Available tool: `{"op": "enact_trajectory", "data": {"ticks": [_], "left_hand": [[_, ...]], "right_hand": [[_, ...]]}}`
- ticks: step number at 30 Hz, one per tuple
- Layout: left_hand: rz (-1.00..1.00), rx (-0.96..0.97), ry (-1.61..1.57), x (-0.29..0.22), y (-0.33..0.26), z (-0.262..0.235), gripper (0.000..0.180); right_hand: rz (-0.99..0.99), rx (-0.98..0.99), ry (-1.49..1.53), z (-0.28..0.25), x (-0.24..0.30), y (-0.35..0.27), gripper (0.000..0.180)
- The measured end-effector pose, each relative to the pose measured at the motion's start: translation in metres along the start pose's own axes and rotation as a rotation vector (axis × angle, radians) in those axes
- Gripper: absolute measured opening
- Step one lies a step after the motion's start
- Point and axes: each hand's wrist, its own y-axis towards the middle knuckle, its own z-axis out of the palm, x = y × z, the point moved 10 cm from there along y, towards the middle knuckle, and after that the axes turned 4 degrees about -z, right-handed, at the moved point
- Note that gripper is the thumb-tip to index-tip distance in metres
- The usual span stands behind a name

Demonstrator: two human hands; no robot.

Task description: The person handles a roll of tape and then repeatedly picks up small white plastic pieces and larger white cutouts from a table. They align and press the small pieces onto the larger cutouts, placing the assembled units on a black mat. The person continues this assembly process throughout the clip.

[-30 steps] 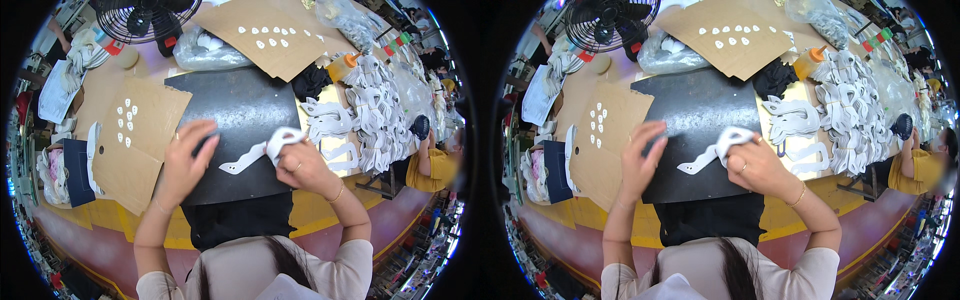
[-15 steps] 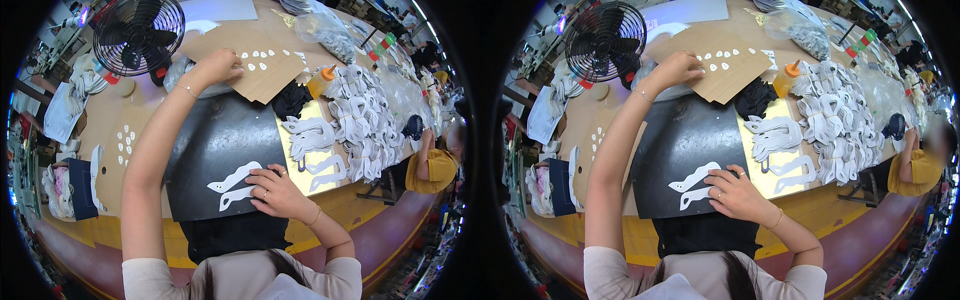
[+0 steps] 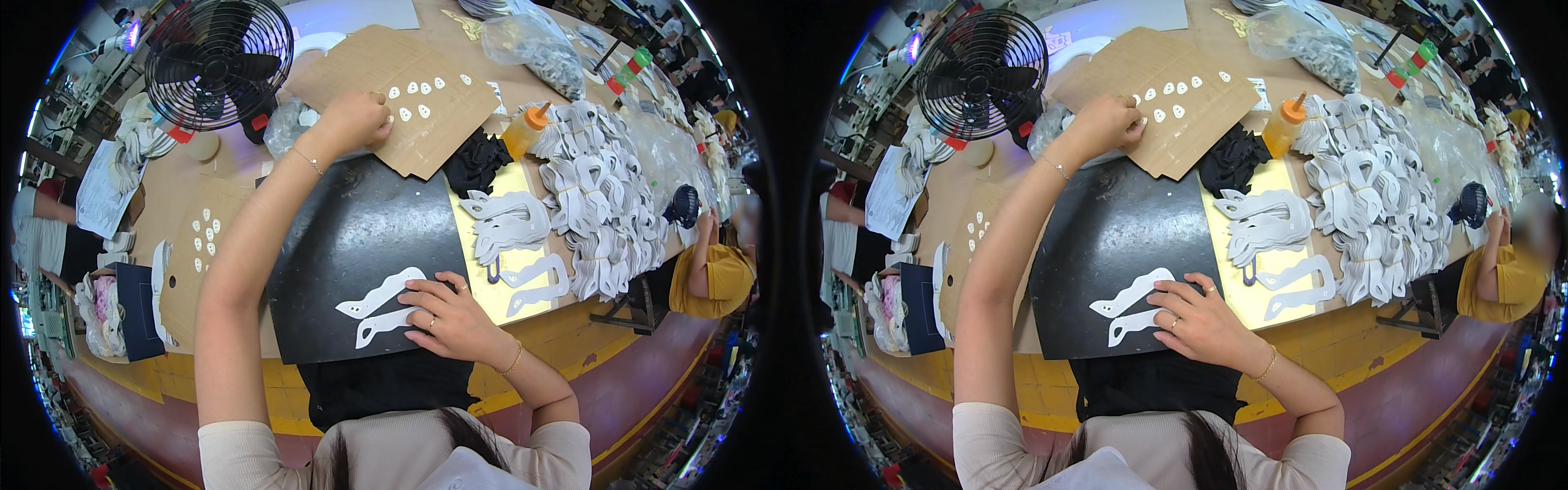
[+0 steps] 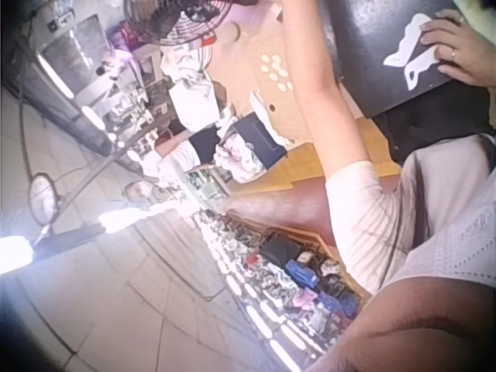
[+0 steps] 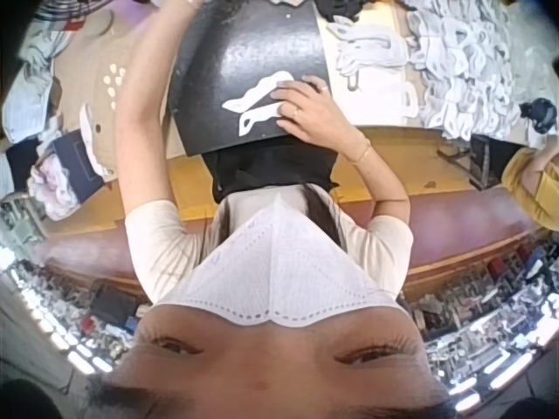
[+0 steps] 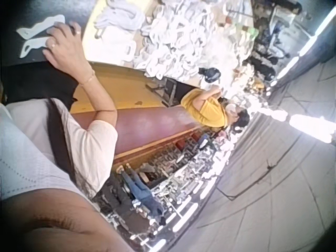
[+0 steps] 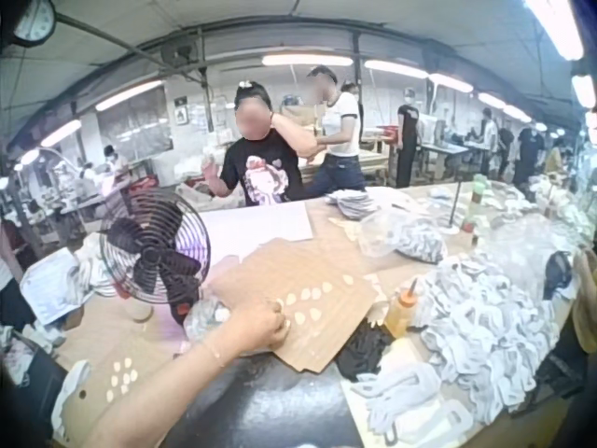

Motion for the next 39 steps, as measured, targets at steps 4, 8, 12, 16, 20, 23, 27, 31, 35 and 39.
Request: {"op": "enact_trajectory", "data": {"ticks": [4, 8, 12, 16, 20, 23, 27, 31, 35, 39], "left_hand": [[-0.088, -0.027, -0.105, 0.01, -0.005, -0.007, 0.024], [-0.149, -0.258, -0.254, 0.013, -0.027, -0.044, 0.016], [-0.055, -0.322, -0.238, -0.046, -0.081, -0.077, 0.01], [-0.021, -0.063, 0.013, -0.106, -0.163, -0.061, 0.01], [-0.165, -0.016, -0.072, -0.113, -0.218, -0.057, 0.012], [-0.265, 0.024, -0.182, -0.126, -0.248, -0.062, 0.016], [-0.337, 0.04, -0.315, -0.151, -0.279, -0.056, 0.028], [-0.407, 0.012, -0.376, -0.16, -0.291, -0.059, 0.04], [-0.521, 0.006, -0.471, -0.163, -0.299, -0.057, 0.043], [-0.632, -0.009, -0.519, -0.166, -0.305, -0.052, 0.042]], "right_hand": [[0.002, -0.01, -0.001, -0.003, 0.001, 0.003, 0.023], [0.046, -0.06, 0.028, -0.005, 0.002, 0.007, 0.025], [0.094, -0.307, -0.102, -0.025, 0.004, 0.003, 0.033], [0.068, -0.148, -0.035, -0.007, 0.007, 0.015, 0.035], [0.108, -0.057, -0.029, 0.008, 0.014, 0.027, 0.036], [0.126, -0.043, -0.037, 0.012, 0.015, 0.032, 0.034], [0.151, 0.018, 0.049, 0.019, 0.011, 0.03, 0.033], [0.086, 0.115, 0.052, 0.017, 0.022, 0.033, 0.023], [-0.005, 0.156, 0.189, 0.01, 0.034, 0.028, 0.019], [0.029, 0.123, 0.226, 0.015, 0.037, 0.02, 0.013]]}}
